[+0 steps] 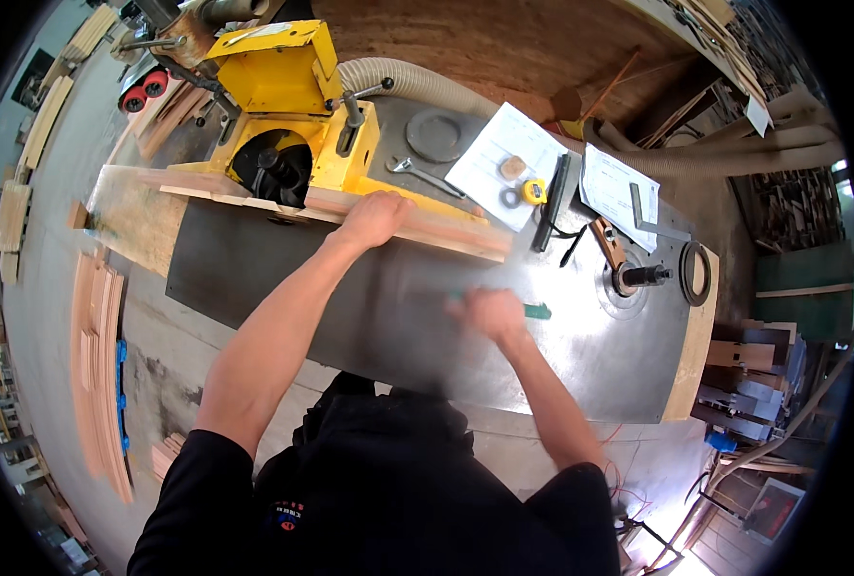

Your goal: The person operates a yellow mortising machine in a woodworking workshop. They mark a wooden plank, retrieve a chisel from a cabinet, install it into the machine using a hammer and wrench, and then feed the plank through the machine to cut mortises.

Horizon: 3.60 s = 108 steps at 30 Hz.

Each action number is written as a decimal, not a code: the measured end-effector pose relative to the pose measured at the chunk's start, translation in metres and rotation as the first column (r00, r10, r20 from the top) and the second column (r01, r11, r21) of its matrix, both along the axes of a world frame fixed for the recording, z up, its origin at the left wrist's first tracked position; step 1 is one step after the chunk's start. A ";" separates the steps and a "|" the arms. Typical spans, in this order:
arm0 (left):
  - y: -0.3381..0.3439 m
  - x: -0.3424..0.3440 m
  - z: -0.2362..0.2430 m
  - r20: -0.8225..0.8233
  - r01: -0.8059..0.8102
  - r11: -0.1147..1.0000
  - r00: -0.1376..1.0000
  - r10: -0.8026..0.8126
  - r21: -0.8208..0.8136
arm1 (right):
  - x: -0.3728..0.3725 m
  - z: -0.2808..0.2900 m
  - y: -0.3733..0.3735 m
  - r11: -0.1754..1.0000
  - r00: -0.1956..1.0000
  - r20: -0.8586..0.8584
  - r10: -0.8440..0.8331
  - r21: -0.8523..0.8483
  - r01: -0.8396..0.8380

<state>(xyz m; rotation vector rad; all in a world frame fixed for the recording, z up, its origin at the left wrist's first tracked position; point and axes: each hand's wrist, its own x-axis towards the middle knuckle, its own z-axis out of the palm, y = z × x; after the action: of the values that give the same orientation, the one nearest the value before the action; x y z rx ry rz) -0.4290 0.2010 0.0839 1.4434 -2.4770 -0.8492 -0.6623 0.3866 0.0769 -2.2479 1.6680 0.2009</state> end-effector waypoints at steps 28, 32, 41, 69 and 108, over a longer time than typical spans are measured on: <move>0.188 0.227 -0.019 -0.471 -0.716 0.697 0.628 0.619 -0.039 | -0.040 0.010 -0.008 0.735 0.819 0.488 -0.302 -0.429 0.526; 0.220 0.335 -0.086 -0.457 -0.904 0.206 0.013 0.890 0.375 | 0.081 0.022 -0.117 0.775 0.825 0.538 -0.174 -0.442 0.452; 0.211 0.476 -0.272 0.027 -0.496 -0.212 -0.354 0.935 0.842 | 0.222 0.001 -0.201 0.661 0.812 0.415 -0.410 -0.478 0.579; 0.168 0.534 -0.415 0.281 -0.131 -0.327 -0.282 0.917 0.936 | 0.247 -0.010 -0.226 0.569 0.777 0.258 -0.574 -0.558 0.605; -0.130 0.544 0.030 0.245 0.065 0.823 0.965 0.092 -0.565 | 0.357 0.066 -0.185 0.672 0.891 0.382 -0.246 -0.595 0.441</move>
<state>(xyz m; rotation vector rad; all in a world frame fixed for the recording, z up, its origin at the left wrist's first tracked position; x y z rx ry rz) 0.1155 0.0714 0.1139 1.4009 -2.5654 0.1241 -0.3058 0.2012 0.1427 -2.1648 2.1977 -0.9189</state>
